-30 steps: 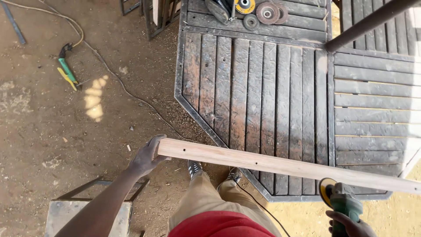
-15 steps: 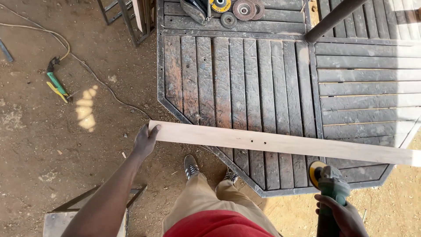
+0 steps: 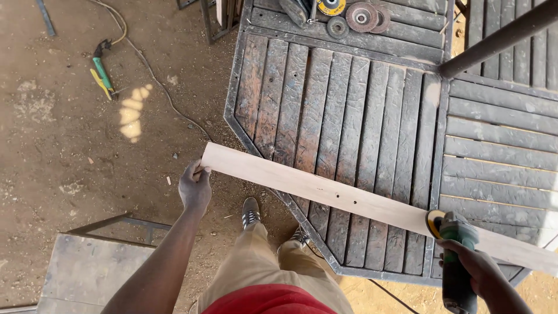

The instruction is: Sanding a wooden plank using an angle grinder with a sanding disc

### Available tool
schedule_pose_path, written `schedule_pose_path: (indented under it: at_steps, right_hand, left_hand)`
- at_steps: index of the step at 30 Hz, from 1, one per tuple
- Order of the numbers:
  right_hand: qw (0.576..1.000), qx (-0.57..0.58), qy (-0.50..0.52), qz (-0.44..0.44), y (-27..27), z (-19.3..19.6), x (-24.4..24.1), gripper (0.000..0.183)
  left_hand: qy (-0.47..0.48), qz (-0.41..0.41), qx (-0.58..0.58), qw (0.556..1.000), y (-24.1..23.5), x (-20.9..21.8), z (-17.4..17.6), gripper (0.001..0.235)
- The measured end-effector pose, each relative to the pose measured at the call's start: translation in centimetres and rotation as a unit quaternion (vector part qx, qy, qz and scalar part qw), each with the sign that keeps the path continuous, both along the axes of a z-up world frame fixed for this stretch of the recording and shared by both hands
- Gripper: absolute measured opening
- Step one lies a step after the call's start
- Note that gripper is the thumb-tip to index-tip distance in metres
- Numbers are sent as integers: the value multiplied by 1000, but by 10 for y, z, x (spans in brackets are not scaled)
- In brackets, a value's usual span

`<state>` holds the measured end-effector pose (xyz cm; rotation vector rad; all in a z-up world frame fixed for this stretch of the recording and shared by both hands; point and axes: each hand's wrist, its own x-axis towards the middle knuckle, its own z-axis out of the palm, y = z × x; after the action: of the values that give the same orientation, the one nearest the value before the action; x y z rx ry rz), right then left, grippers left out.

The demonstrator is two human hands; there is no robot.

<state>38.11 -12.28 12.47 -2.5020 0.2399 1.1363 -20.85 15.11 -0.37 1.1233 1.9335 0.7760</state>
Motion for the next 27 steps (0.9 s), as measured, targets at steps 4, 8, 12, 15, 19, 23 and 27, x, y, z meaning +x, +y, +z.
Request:
schedule_pose_path:
  at_steps: [4, 8, 12, 15, 19, 23, 27]
  right_hand:
    - [997, -52, 25, 51, 45, -3, -14, 39]
    - [987, -53, 88, 126, 109, 13, -81, 31]
    - [973, 2, 129, 190, 180, 34, -180, 36]
    - [958, 55, 156, 233, 204, -1, -227, 50]
    - [937, 65, 173, 297, 270, 6, -335, 44]
    - [913, 89, 171, 359, 326, 11, -425, 38]
    - [889, 108, 138, 423, 362, 2, -482, 39]
  left_hand:
    - [19, -5, 1, 1000, -1, -2, -1, 34]
    - [17, -18, 2, 1000, -2, -7, -2, 34]
    - [-9, -28, -23, 999, 0, -13, 0, 35]
    - [-130, -14, 4, 991, -11, -15, 22, 41]
    - [-200, -14, -13, 980, -15, -27, 28, 48]
    - [-161, -32, -80, 983, -28, -39, 39, 58]
    - [-132, -28, -115, 984, -49, -59, 24, 55]
